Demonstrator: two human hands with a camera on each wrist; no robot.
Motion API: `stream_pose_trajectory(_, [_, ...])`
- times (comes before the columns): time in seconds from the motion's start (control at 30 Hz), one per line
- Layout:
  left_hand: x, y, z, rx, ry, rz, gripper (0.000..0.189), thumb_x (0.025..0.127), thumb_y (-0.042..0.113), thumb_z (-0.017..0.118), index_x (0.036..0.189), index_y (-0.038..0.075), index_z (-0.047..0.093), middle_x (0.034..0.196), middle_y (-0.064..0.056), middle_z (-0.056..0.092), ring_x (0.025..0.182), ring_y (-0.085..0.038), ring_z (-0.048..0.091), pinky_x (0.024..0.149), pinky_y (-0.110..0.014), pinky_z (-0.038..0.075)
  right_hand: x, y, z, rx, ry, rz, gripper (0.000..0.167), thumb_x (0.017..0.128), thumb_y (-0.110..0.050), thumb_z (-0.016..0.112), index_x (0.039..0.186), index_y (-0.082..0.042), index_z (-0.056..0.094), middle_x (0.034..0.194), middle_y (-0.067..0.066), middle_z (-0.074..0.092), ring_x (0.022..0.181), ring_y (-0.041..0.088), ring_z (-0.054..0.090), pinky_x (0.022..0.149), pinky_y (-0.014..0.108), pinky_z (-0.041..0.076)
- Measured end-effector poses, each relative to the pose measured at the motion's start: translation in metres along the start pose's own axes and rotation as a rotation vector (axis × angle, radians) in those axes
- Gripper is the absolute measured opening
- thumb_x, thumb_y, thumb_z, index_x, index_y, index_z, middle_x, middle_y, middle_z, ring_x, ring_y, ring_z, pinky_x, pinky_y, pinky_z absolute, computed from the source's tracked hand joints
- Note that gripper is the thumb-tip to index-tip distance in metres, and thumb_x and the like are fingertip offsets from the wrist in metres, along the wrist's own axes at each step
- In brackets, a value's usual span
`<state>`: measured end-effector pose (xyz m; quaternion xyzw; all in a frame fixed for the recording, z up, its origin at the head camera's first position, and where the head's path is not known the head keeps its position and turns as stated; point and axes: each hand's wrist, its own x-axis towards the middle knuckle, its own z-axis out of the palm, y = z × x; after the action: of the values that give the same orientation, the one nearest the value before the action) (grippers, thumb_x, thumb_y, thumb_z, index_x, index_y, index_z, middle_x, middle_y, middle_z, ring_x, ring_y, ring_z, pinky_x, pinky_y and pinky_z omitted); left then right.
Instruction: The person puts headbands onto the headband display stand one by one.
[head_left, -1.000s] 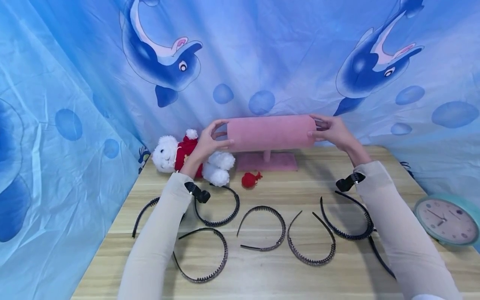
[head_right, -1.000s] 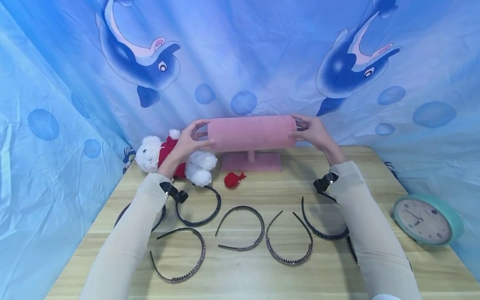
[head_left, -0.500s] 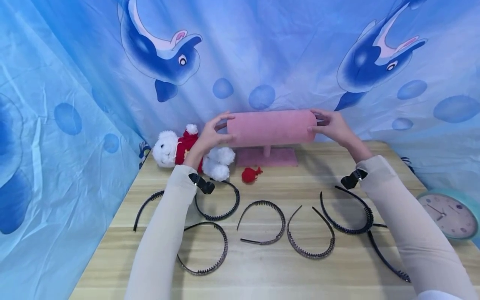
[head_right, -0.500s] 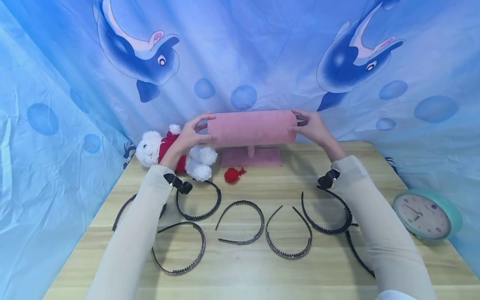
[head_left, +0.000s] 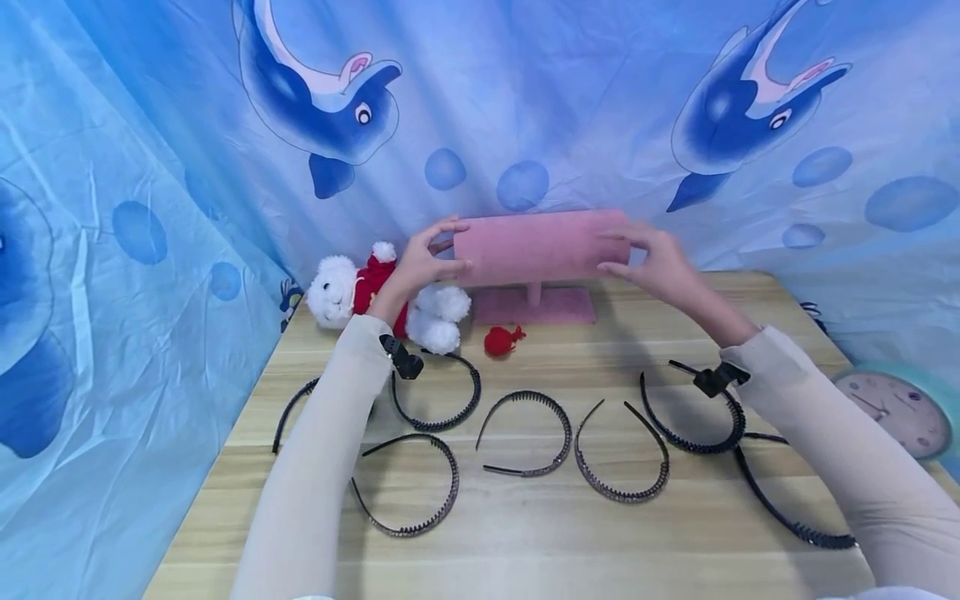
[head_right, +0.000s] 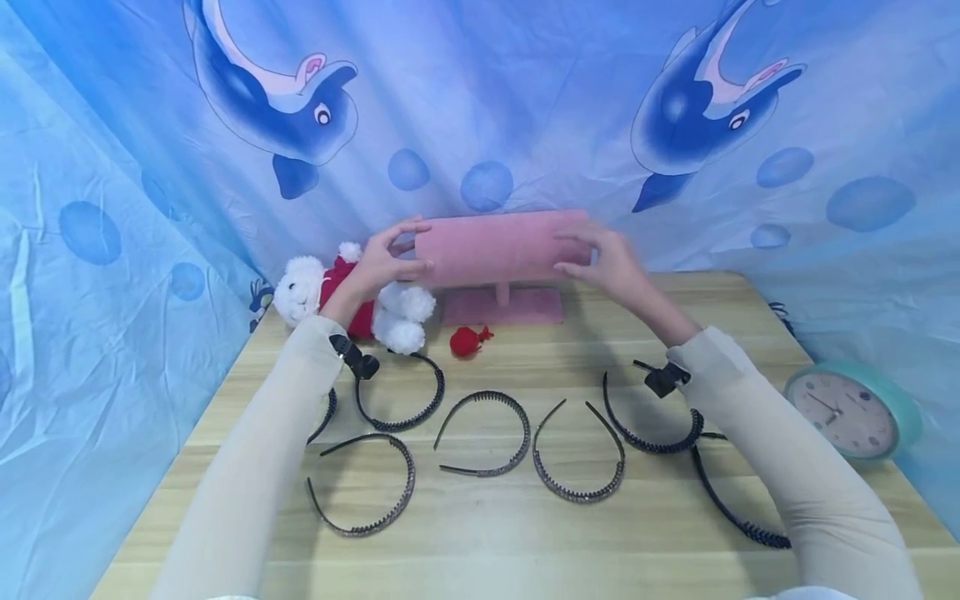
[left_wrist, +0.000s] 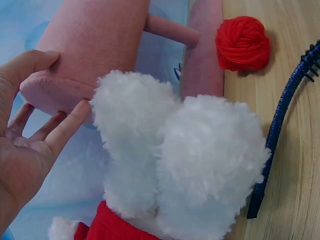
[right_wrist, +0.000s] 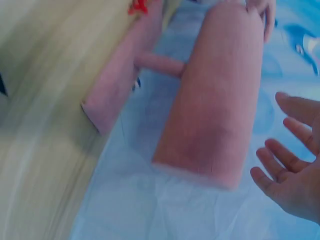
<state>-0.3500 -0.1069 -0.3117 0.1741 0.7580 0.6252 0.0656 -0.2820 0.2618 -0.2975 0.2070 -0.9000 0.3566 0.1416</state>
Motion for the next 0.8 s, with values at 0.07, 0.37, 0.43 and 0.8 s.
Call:
stream_pose_trajectory(0.07, [0.001,0.000,0.000,-0.005,0.003,-0.015,0.063,0.087,-0.002,0.076,0.145,0.014,0.057,0.169,0.006,0.028,0.151,-0.029,0.037,0.096,-0.039,0.062,-0.009,-0.005,0.007,0.029,-0.065,-0.031,0.047,0.086,-0.005,0.080,0.130,0.000,0.065,0.138,0.022,0.063,0.130,0.042,0.056,0.115,0.062,0.044])
stream_pose_trajectory(0.37, [0.001,-0.001,-0.001,-0.046,0.008,-0.015,0.065,0.087,-0.004,0.076,0.146,0.010,0.055,0.169,0.003,0.029,0.150,-0.028,0.039,0.095,-0.039,0.062,-0.047,-0.006,0.050,0.067,-0.361,-0.223,0.040,0.079,0.000,0.083,0.118,-0.002,0.073,0.123,0.016,0.071,0.122,0.038,0.061,0.110,0.059,0.049])
stream_pose_trajectory(0.43, [0.001,-0.001,-0.001,-0.052,0.009,-0.019,0.065,0.087,-0.005,0.076,0.146,0.010,0.055,0.168,0.003,0.029,0.150,-0.027,0.040,0.093,-0.037,0.063,-0.053,-0.004,0.058,0.074,-0.420,-0.213,0.039,0.079,-0.001,0.083,0.117,-0.005,0.074,0.122,0.012,0.072,0.121,0.036,0.061,0.110,0.059,0.049])
stream_pose_trajectory(0.8, [0.014,-0.018,-0.004,-0.050,0.036,-0.006,0.064,0.086,-0.002,0.078,0.144,0.016,0.059,0.164,0.012,0.037,0.147,-0.024,0.044,0.085,-0.031,0.065,-0.069,0.004,0.087,0.057,-0.619,-0.311,0.035,0.081,-0.002,0.082,0.115,-0.007,0.077,0.121,0.012,0.069,0.117,0.029,0.059,0.105,0.050,0.052])
